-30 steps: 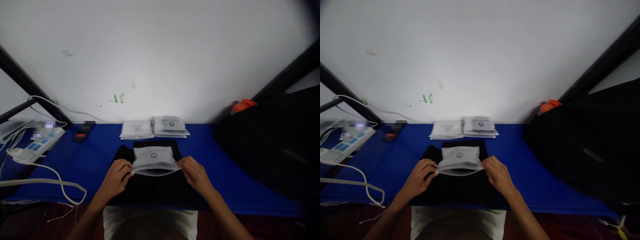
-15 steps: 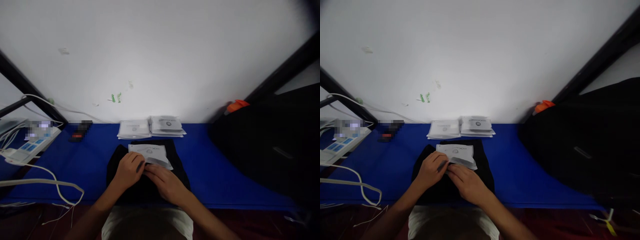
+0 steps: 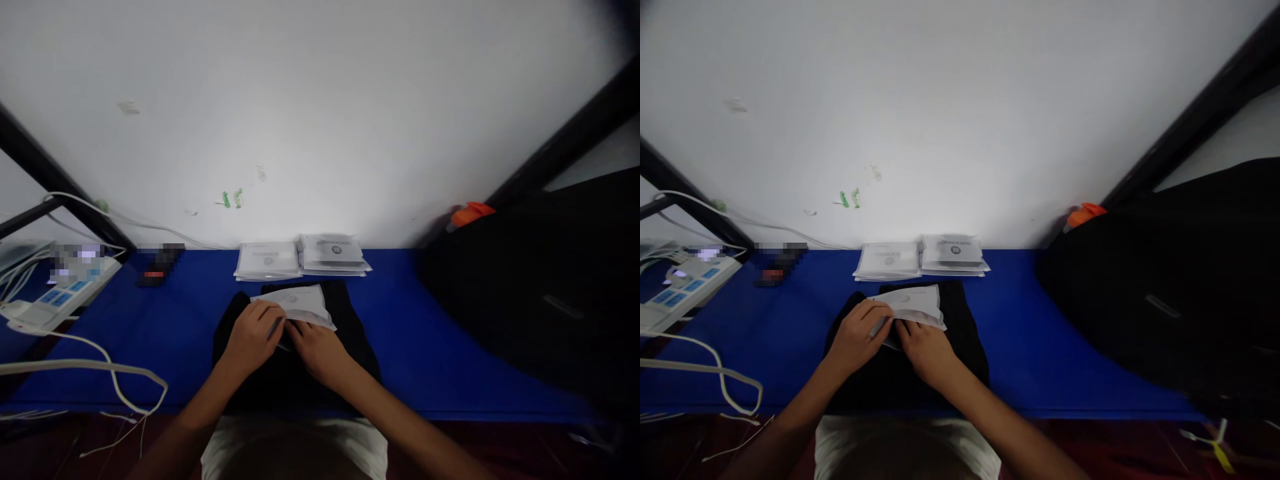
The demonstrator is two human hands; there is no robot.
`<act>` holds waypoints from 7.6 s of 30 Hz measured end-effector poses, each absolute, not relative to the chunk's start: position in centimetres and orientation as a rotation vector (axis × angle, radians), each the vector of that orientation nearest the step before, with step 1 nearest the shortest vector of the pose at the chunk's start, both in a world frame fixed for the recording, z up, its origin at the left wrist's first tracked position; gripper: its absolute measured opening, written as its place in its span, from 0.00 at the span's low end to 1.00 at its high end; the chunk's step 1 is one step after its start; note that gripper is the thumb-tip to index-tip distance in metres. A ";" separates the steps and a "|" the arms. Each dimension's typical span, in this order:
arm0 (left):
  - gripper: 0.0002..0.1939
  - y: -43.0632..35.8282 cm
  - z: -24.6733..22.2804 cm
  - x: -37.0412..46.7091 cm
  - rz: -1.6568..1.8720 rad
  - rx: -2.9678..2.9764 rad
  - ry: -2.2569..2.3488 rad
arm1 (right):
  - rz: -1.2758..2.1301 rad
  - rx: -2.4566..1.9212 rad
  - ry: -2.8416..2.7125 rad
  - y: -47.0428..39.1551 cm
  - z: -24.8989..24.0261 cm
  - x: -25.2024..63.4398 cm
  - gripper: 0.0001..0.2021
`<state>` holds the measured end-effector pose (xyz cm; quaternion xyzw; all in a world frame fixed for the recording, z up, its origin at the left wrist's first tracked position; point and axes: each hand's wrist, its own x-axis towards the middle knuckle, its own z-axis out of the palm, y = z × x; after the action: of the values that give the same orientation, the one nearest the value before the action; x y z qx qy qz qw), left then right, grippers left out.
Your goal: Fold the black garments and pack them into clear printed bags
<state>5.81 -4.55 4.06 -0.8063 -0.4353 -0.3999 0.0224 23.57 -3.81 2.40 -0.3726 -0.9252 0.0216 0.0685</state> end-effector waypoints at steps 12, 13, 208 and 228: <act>0.07 -5.1 3.6 5.5 -1.242 -2.618 -1.411 | 0.305 -1.032 -2.723 -6.0 3.2 25.7 0.38; 0.07 -5.0 3.6 5.6 -1.240 -2.618 -1.403 | 0.283 -1.059 -2.724 -6.0 3.0 25.6 0.39; 0.44 -8.6 -2.3 3.2 -0.562 -2.561 -1.889 | -0.534 -1.446 -2.307 6.5 7.3 29.7 0.26; 0.04 -6.7 3.1 3.9 -1.208 -2.300 -1.430 | -0.095 -0.916 -2.329 -4.1 2.4 31.3 0.13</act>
<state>3.86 -6.67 3.07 -0.7726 -0.4802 -0.4059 0.0879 31.33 -4.06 2.43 -0.3474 -0.8831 -0.0361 0.3133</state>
